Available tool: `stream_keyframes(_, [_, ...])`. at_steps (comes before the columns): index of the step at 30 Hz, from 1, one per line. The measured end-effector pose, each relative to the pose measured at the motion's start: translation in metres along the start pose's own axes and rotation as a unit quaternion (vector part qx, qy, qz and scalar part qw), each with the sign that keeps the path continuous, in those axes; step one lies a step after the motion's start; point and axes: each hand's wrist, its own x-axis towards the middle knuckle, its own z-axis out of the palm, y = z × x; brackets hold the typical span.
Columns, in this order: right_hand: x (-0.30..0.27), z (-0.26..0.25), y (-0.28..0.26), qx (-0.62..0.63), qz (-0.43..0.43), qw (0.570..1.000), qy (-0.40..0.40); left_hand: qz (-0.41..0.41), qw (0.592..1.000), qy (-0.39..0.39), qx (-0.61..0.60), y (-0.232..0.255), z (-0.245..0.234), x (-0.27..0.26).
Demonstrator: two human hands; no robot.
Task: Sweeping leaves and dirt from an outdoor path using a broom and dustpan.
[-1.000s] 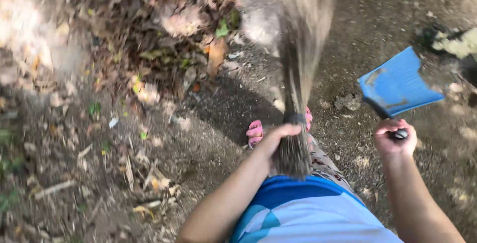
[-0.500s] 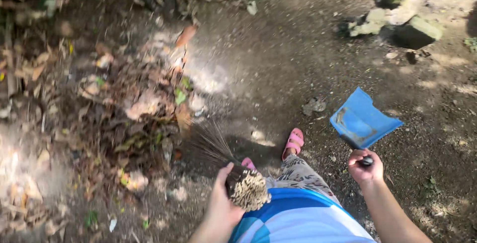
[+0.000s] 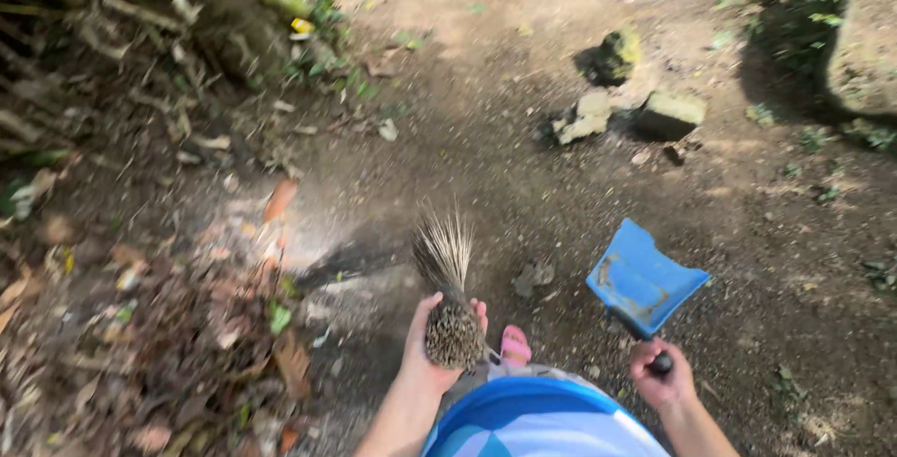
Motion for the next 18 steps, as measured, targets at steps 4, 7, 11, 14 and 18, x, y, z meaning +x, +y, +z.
stream_keyframes(4, [0.025,0.027,-0.008,0.006,0.039,0.999,0.019,0.014,0.998,0.016,0.061,-0.013,0.045,0.036])
stream_keyframes(7, [0.049,0.052,-0.01,0.012,0.051,0.998,0.04,0.008,0.997,0.033,0.07,-0.012,0.061,0.059])
stream_keyframes(11, [0.099,0.096,-0.001,0.036,0.095,0.995,-0.001,0.007,0.998,-0.023,0.057,0.023,0.058,0.119])
stream_keyframes(14, [0.125,0.139,0.017,0.033,0.091,0.995,0.023,0.031,0.997,0.021,0.066,0.064,0.095,0.165])
stream_keyframes(18, [0.166,0.199,0.041,0.073,0.117,0.99,0.008,0.033,0.993,0.026,0.107,0.119,0.158,0.221])
